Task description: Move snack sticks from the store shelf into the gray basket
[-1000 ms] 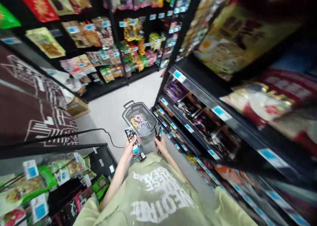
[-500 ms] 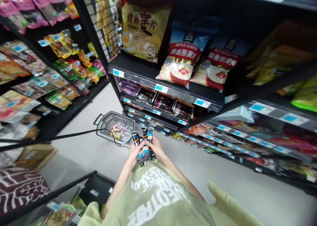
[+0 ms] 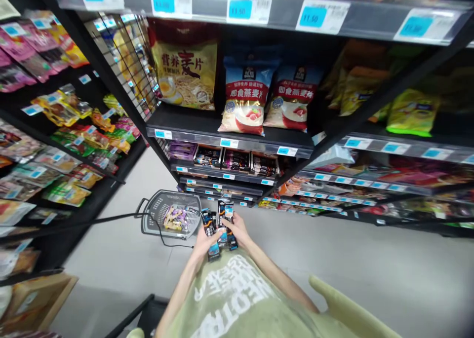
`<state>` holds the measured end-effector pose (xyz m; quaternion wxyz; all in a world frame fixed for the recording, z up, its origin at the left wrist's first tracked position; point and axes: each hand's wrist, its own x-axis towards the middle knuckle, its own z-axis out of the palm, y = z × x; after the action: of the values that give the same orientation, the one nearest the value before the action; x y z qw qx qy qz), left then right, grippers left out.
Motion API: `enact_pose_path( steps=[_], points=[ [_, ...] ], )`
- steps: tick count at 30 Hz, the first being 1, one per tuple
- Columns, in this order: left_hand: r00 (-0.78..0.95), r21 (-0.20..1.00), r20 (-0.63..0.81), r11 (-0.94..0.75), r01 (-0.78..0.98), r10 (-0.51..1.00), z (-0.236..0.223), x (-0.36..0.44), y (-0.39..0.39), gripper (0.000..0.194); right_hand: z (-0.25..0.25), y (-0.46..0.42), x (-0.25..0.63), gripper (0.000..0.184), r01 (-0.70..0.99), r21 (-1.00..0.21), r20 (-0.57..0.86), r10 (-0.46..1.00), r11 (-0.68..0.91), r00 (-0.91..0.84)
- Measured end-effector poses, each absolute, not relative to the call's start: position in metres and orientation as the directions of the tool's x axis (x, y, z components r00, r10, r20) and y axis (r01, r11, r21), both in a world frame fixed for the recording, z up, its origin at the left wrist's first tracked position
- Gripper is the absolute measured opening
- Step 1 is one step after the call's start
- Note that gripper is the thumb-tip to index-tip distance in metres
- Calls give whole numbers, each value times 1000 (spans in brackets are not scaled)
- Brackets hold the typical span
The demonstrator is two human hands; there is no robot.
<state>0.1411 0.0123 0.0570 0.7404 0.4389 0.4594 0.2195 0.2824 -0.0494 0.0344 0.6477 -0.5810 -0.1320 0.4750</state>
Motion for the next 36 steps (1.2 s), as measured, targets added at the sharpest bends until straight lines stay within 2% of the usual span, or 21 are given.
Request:
enact_pose_path(
  steps=[3,5,8,13,18,20,26,28,32,36],
  points=[
    [450,928,-369,349,130,813,45,133,23,58,36,-39,272,50,-441,-889,-374,752,-124,543],
    [444,944,-329,295,146,833,38,128,29,57,37,-34,267,52,-428,-892,-385,745,-148,544],
    [487,942,-335,296,157,806,40,120,37,55,41,-30,267,50,-443,-887,-396,714,-133,578],
    [590,926,-370,333,175,718,59,108,46,57,54,-35,289,50,-467,-880,-432,564,-90,704],
    [685,919,-390,312,242,616,64,103,50,54,66,-47,302,52,-318,-920,-390,607,-230,692],
    [702,909,-413,313,276,580,59,102,53,55,67,-49,298,52,-273,-932,-362,592,-238,721],
    [716,920,-379,324,221,587,45,95,65,57,56,-42,270,51,-424,-905,-406,248,22,880],
    [729,916,-392,314,251,560,44,93,68,54,53,-39,261,50,-443,-896,-429,191,35,883],
    [780,908,-415,271,320,469,47,97,62,48,57,-33,244,49,-372,-927,-369,259,-39,893],
    [815,947,-320,180,266,482,49,107,54,57,64,-26,235,43,-302,-952,-297,342,-41,891]
  ],
)
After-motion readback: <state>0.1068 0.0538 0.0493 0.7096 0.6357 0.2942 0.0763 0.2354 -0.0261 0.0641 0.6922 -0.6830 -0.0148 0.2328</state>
